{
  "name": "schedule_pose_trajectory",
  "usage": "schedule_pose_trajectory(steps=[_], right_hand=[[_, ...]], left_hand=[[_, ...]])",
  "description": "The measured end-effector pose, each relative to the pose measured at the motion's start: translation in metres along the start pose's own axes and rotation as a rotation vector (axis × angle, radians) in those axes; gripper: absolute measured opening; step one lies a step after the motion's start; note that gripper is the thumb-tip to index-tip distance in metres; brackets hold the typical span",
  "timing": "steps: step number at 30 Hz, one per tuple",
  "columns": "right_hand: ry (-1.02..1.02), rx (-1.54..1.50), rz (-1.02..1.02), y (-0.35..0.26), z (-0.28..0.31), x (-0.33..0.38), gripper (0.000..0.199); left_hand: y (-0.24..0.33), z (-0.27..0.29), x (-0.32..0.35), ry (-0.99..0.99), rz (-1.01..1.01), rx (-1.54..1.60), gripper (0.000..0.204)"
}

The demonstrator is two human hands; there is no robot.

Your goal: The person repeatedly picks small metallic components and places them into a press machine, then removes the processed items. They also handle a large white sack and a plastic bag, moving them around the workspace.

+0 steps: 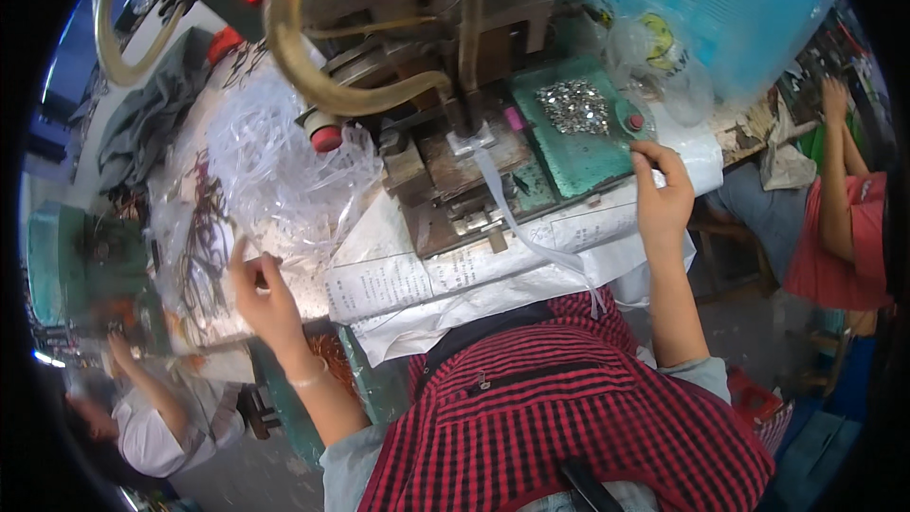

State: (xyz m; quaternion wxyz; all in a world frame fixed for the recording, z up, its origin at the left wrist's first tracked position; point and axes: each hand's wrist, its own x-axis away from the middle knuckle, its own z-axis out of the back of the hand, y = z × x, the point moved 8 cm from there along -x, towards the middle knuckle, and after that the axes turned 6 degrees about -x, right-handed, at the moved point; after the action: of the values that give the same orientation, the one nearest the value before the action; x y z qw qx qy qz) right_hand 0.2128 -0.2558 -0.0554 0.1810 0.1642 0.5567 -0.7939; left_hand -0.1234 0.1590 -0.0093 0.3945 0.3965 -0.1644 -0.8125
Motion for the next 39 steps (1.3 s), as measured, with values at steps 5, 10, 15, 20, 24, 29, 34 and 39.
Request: schedule_pose_trajectory(steps=[5, 10, 15, 20, 24, 29, 34, 39], right_hand=[[-0.263, -0.153, 0.345, -0.119, -0.059, -0.024, 0.014], [-0.322, -0.57, 0.078, -0.122, -0.129, -0.028, 0.029], [-0.29, -0.745, -0.083, -0.121, -0.124, -0.014, 0.047], [-0.405, -0.85, -0.186, -0.135, -0.131, -0.009, 0.053], [-0.416, -0.867, -0.257, -0.147, -0.119, -0.004, 0.059], [-0.574, -0.925, -0.161, -0.169, -0.105, -0.003, 0.057], [-0.499, -0.436, 0.043, -0.133, -0.108, -0.013, 0.039], [-0.715, -0.754, -0.136, -0.141, -0.125, -0.007, 0.031]], left_hand=[[0.078, -0.016, -0.014, -0.205, -0.075, 0.625, 0.032], [0.069, -0.063, 0.006, -0.287, 0.104, 0.691, 0.024], [0.08, -0.06, 0.001, -0.09, -0.056, 0.67, 0.012], [0.194, -0.002, -0.022, -0.036, -0.461, 0.916, 0.009], [0.204, -0.018, -0.036, -0.033, -0.471, 0.839, 0.006], [0.223, -0.039, 0.027, 0.004, -0.94, 0.427, 0.02], [0.245, -0.052, 0.051, -0.047, -1.134, 0.279, 0.016], [0.211, -0.024, -0.04, -0.024, -0.279, 0.839, 0.006]])
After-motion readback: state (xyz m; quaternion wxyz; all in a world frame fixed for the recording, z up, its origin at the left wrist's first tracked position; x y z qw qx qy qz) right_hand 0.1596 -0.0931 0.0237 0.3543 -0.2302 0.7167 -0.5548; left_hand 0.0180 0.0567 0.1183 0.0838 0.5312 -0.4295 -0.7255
